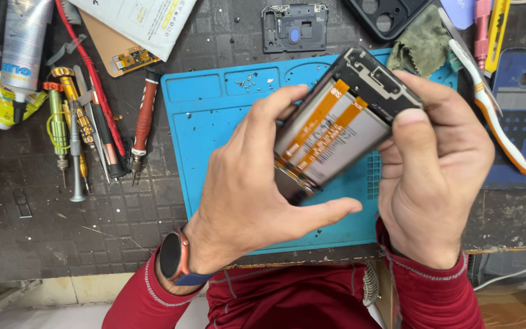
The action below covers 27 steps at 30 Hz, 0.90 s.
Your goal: The person repairs a disassembled smartphone on a blue silicone mat. They peel adhesive backing from a new replacement screen, align and press it onto the phone frame, then use a screwdriver to drive screws into the phone's edge while holding the frame with the other hand.
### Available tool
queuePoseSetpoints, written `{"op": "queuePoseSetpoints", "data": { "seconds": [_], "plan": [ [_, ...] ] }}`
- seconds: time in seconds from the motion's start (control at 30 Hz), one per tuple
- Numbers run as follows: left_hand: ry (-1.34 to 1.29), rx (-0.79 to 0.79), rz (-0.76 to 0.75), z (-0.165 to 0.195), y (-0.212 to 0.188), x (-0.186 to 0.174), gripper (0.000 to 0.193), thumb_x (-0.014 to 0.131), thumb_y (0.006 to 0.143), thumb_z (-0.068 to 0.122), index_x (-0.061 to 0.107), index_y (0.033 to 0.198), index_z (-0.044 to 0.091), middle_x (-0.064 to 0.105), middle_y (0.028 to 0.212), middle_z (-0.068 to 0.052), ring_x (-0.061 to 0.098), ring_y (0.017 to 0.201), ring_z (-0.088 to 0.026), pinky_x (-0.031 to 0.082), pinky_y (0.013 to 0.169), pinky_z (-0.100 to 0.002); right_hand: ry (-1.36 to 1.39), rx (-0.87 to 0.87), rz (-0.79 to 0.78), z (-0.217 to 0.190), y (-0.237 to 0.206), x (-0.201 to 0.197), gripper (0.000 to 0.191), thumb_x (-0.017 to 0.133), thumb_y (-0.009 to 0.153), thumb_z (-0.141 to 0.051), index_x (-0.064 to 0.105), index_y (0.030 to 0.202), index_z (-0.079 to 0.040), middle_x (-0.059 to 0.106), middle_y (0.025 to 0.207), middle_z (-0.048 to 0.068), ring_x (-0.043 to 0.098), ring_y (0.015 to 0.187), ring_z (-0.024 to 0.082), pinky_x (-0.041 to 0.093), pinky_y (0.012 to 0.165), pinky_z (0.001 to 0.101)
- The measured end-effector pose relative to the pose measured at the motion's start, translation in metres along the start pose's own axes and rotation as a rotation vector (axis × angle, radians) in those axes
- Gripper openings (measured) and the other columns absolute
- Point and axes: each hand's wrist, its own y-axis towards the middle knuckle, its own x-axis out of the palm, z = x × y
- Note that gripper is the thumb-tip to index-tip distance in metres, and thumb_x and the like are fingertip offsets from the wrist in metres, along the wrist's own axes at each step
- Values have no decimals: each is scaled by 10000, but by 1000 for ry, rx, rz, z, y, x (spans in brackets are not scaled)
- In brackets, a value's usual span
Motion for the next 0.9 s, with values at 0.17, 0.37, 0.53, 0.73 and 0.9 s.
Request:
{"op": "queuePoseSetpoints", "data": {
  "seconds": [0.17, 0.37, 0.53, 0.73, 0.9],
  "plan": [
    [273, 44, -5, -5, -3, 6, 849, 899, 775, 231, 446, 1470, 49, 606, 1229, -111, 638, 1094, -308, 556, 925, -377, -112, 50, -45, 3, -10, -3, 180, 532, 1140, 50, 560, 1313, 92, 653, 1194, 137, 675, 1003, 140, 591, 873, 255],
    [329, 111, -213, -9, -4, 0, 833, 836, 673, 173, 516, 1432, 49, 606, 1181, -101, 619, 1048, -287, 530, 864, -391, -389, 98, -72, 0, -26, -17, 291, 571, 1014, 70, 509, 1298, 60, 642, 1156, 107, 672, 968, 112, 650, 773, 263],
    [359, 166, -360, -12, 3, -6, 839, 862, 672, 205, 530, 1425, 40, 606, 1153, -112, 597, 1023, -292, 487, 830, -419, -643, 246, -56, -6, -34, -25, 377, 660, 930, 61, 558, 1293, 80, 672, 1035, 117, 640, 810, 98, 578, 594, 231],
    [358, 109, -430, -11, 2, -13, 887, 881, 611, 223, 536, 1409, 50, 604, 1179, -87, 576, 1037, -290, 497, 873, -412, -734, 309, -65, -7, -32, -27, 378, 690, 922, -1, 599, 1284, 54, 686, 935, 91, 659, 735, 80, 585, 558, 220],
    [344, 146, -421, -15, 3, -12, 871, 881, 628, 228, 539, 1411, 55, 592, 1188, -91, 574, 1057, -292, 501, 907, -415, -912, 252, -38, -7, -35, -19, 352, 719, 918, -50, 629, 1252, 21, 711, 872, 50, 665, 698, 61, 577, 536, 221]
  ]
}}
